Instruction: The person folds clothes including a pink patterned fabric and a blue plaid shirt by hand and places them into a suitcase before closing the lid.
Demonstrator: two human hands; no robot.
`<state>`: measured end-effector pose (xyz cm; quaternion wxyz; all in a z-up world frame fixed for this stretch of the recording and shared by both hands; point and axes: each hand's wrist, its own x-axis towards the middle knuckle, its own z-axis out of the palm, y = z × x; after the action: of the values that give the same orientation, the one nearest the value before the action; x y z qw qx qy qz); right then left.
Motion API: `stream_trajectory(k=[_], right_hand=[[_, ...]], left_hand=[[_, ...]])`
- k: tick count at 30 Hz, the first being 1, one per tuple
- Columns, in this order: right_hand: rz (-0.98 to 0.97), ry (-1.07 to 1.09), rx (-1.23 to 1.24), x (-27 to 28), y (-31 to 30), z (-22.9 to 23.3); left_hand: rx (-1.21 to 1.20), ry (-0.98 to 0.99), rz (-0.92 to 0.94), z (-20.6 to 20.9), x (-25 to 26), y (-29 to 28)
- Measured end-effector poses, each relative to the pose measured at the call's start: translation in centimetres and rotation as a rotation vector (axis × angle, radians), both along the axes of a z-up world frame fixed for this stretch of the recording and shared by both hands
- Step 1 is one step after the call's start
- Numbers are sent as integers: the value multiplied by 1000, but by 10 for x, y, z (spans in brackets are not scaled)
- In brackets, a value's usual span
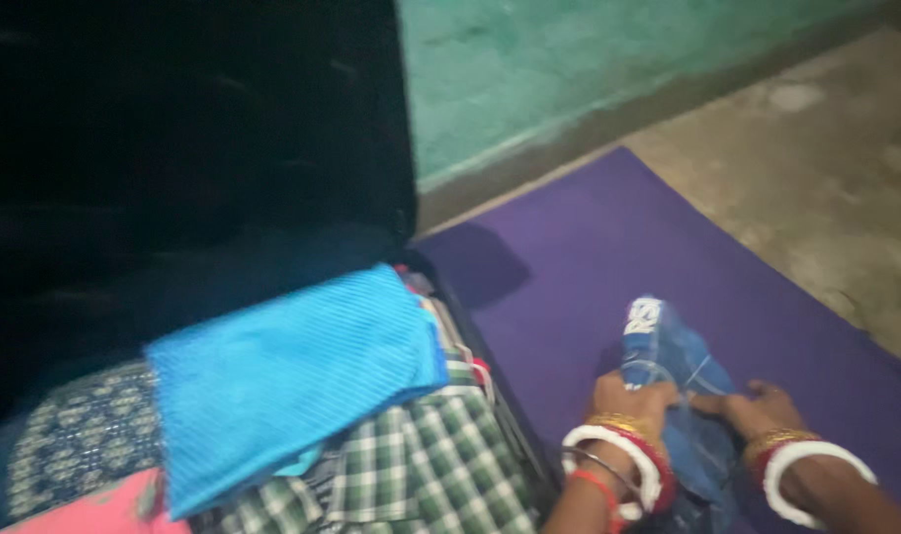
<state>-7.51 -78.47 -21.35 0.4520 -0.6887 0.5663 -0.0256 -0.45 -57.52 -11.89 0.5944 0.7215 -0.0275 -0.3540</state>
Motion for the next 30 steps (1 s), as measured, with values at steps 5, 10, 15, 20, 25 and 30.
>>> stream_trajectory(k=[5,10,15,20,25,30], right_hand=[[83,-373,292,57,7,16],[180,-728,628,100,121,152],[392,-780,795,102,241,260],[554,-717,869,105,330,307],[722,-512,697,125,375,345],[789,-465,542,141,425,403]], left_hand=[[90,-301,202,100,17,37],[-107,-102,387,208,38,119],[-289,-232,680,255,36,203],[-236,-331,781,276,22,294],[-188,-278,874,269,22,374],[-221,-287,889,257,32,429]])
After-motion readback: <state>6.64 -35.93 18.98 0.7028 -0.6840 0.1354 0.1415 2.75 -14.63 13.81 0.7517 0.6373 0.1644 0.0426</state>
